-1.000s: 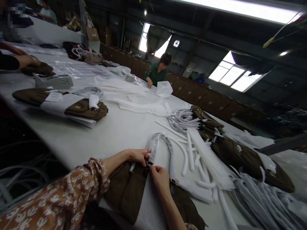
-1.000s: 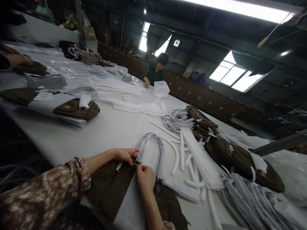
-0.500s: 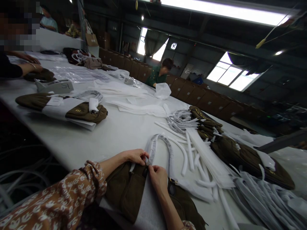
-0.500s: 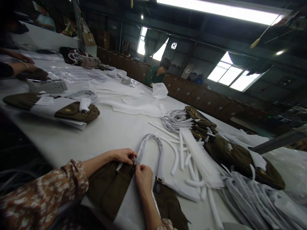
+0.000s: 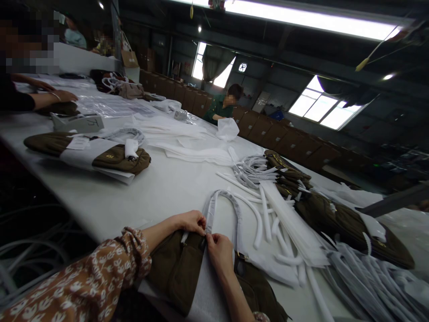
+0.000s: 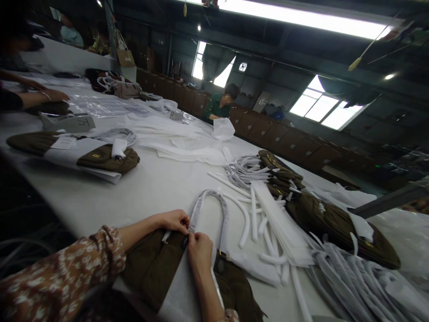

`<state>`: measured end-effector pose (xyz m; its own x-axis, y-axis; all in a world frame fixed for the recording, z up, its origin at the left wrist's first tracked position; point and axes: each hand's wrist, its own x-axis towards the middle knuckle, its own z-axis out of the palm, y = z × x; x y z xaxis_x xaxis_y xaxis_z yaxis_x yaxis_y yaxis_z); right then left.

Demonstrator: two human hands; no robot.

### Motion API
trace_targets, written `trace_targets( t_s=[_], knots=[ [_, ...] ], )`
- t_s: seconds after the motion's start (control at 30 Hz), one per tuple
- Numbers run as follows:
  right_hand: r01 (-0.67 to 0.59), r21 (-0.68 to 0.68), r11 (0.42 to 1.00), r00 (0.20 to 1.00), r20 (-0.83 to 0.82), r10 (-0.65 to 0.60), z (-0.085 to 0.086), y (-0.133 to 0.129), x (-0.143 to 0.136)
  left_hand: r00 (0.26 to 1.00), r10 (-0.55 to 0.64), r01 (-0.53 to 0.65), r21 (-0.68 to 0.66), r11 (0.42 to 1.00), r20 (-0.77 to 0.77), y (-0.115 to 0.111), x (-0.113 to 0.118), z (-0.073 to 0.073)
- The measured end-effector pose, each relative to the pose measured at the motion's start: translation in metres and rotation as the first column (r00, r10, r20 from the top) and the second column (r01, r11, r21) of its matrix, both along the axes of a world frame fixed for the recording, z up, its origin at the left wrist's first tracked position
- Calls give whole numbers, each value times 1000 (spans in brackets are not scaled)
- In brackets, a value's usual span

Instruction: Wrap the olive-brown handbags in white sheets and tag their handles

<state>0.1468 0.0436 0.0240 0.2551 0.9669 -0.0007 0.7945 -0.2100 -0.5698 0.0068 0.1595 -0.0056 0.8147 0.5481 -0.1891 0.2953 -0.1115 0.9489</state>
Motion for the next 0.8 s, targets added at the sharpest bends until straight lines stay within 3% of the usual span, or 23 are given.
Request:
trace_targets(
  t_s=[0.17, 0.43, 0.57, 0.8],
  knots=[
    [3, -10, 1000, 1000, 1, -3, 1, 1, 1, 1000, 23, -23, 20, 1000, -20, 0, -2, -3],
    [34, -41, 999, 999, -40, -36, 0, 4, 4, 998, 51, -50, 15, 999, -37, 1, -1, 7],
    [60, -65, 996, 995, -72, -65, 0, 3, 5, 997, 44, -47, -39, 998, -64, 3, 7, 10],
    [113, -106, 988, 988, -90, -123, 5, 3, 4, 983, 177, -165, -182, 969, 53, -3, 14, 14]
  ],
)
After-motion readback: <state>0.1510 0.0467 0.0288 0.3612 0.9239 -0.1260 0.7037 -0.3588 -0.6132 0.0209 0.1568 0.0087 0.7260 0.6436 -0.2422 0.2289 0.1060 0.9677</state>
